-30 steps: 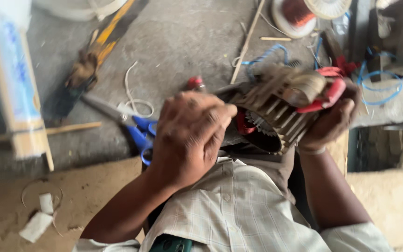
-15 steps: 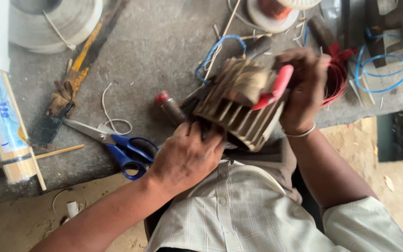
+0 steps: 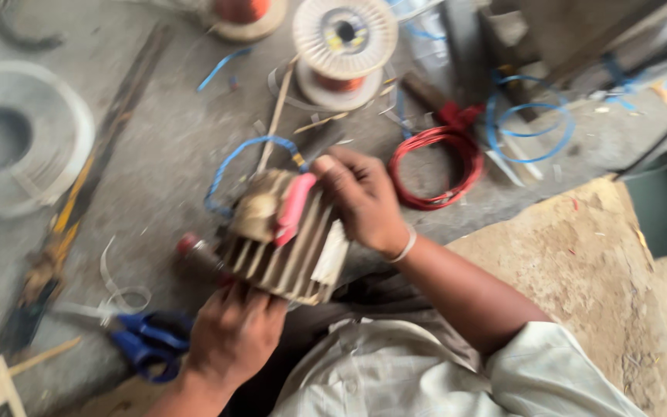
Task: The person inserts and secures copper wire into the slots of a motor stator, using a hammer to tap the windings into place. They then prepare and insert additional copper wire coils into the stator.
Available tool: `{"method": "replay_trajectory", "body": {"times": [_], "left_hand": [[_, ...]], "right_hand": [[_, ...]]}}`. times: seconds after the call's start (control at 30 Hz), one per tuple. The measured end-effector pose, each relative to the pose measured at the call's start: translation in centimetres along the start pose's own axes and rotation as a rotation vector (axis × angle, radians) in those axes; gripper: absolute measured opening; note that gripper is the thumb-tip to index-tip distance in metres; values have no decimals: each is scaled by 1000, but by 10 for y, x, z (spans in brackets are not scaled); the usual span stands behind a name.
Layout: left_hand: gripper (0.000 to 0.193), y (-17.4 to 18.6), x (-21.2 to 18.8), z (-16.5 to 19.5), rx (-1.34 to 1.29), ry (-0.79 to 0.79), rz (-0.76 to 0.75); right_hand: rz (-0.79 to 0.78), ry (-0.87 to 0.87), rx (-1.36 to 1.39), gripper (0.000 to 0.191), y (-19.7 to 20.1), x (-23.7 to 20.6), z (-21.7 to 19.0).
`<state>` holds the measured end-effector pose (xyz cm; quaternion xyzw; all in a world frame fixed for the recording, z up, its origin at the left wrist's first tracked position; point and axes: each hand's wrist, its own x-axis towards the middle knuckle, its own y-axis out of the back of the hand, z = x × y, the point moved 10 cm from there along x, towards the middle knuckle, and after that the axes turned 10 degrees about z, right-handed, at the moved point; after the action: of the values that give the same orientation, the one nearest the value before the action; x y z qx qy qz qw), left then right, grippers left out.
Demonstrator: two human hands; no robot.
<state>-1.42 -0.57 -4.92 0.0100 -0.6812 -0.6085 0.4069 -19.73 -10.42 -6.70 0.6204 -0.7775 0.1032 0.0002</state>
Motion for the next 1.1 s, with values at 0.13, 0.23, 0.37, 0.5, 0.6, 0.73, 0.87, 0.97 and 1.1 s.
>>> {"method": "replay_trajectory", "body": {"times": [0.13, 0.23, 0.37, 0.5, 0.6, 0.73, 0.87, 0.97, 1.1], "left_hand": [[5, -8, 3, -10, -61, 125, 17], [5, -3, 6, -9, -16, 160, 78], [10, -5, 6, -4, 63, 245, 179], [11, -9, 1, 4, 85, 174, 203], [9, -9, -1, 5, 47, 120, 168], [3, 5, -3, -14, -177, 288, 117], [14, 76, -6, -5, -171, 33, 202], [16, 106, -5, -15, -145, 39, 129], [21, 93, 7, -1, -37, -113, -29]], "right_hand": [[-22, -71, 120, 30, -4, -3, -1], [-15, -81, 182, 28, -6, -4, -4], [-13, -52, 147, 27, -4, -5, -5], [-5, -83, 182, 28, -4, -6, -2], [15, -23, 58, 30, -2, -3, -6], [29, 103, -244, 31, 6, 0, -7], [171, -92, -52, 22, 19, 2, 19], [-23, 65, 99, 32, -4, -3, -1], [-42, 37, 108, 28, -9, -4, -7]]}}
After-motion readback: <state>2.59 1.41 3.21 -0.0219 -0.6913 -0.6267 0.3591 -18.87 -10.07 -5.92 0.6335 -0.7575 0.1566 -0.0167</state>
